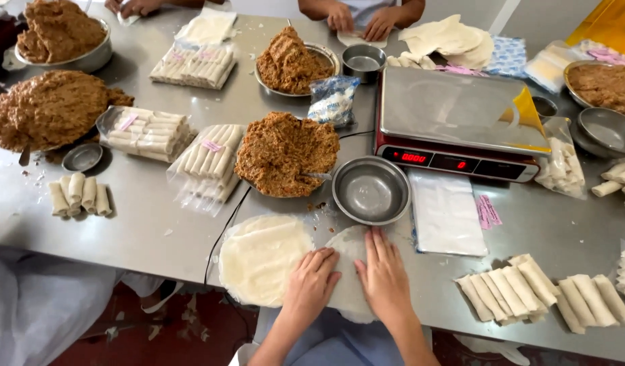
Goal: Workers in a food production facility are manually portioning filling onto thin wrappers, rolling them into cylinders, and packaging them into bags.
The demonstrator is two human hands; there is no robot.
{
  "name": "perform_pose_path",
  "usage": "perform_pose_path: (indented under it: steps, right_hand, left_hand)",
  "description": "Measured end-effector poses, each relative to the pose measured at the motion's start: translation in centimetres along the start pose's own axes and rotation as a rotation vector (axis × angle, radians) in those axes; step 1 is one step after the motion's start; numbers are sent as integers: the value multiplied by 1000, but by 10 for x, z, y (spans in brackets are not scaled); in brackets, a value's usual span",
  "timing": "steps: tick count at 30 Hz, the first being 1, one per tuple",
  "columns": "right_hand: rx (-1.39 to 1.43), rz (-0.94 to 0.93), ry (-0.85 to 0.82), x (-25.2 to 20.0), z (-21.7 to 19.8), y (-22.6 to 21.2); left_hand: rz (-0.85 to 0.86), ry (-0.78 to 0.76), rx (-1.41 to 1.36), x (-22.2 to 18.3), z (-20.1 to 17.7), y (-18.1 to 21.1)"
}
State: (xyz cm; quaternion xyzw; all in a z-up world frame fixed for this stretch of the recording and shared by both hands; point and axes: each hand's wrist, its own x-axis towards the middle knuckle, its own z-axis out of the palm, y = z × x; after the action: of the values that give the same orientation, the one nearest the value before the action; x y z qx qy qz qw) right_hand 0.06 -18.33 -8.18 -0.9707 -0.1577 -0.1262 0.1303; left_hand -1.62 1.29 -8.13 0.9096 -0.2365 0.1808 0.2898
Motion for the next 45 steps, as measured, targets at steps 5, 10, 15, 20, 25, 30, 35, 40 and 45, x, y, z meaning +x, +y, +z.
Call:
perform_pose_path:
  steps: [5, 10, 15, 20, 25, 30, 35, 40, 45]
  right_hand:
    - [127, -126, -84, 12, -3, -11]
    - [22, 2, -5, -4, -6, 4]
    - [-52, 102, -152, -12, -20, 27]
    - [150, -77, 372, 60, -113, -25]
    - [31, -440, 495, 151, -98, -54]
    - [-550, -563, 339, 201, -28, -53]
    - [-590, -418, 279, 224, -110, -50]
    - [-569, -329, 475, 244, -133, -16]
    - [-669, -351, 432, 246, -127, -15]
  left_hand:
    - [-4, 20, 16, -1, 2, -1]
    - [-39, -19, -2, -2, -4, 3]
    - [-30, -23, 8, 0, -5, 3]
    - [-45, -50, -33, 6, -19, 11]
    - [-42, -51, -68, 6, -22, 11]
    - [-68, -116, -126, 7, -24, 11]
    - [-56, -69, -120, 7, -21, 9]
    - [-41, -11, -95, 6, -15, 8]
    - [-22, 4, -72, 7, -17, 11]
